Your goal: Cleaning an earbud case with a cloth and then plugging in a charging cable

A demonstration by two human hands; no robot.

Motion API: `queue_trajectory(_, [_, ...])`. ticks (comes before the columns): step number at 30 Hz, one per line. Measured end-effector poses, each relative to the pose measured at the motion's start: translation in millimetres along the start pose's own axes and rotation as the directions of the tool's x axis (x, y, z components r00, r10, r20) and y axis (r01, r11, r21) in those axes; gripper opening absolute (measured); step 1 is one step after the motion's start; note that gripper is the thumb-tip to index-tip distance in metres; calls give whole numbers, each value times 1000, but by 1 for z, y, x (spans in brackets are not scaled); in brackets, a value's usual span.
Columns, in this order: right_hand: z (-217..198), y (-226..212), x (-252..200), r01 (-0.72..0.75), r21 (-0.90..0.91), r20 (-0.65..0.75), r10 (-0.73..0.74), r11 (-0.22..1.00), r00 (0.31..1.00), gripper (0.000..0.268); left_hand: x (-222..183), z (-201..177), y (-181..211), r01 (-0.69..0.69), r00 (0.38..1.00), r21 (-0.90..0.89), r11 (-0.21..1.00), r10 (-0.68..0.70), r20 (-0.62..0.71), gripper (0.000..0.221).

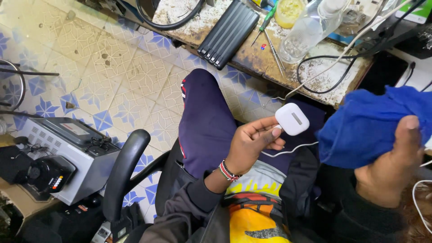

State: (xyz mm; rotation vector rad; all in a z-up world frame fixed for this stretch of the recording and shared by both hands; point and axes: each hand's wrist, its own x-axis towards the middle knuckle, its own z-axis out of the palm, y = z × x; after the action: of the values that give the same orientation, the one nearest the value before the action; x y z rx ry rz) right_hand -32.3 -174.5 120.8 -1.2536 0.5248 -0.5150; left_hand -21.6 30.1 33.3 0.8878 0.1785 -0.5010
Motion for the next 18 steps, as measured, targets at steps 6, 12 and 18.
queue_trajectory(6, [-32, 64, -13, -188, -231, 72, 209, 955, 975, 63, 0, 3, -7, -38, 998, -10, 999, 38, 54, 43])
queue_trajectory(12, [-5, 56, -14, 234, -475, 536, 68, 848, 841, 62, 2, 4, -5, -12, 991, 5, 1000, 11, 135, 37])
queue_trajectory(18, [15, 36, -10, 441, -567, 701, 128, 696, 701, 64, 14, -7, -33, 59, 998, -97, 994, -55, 38, 21])
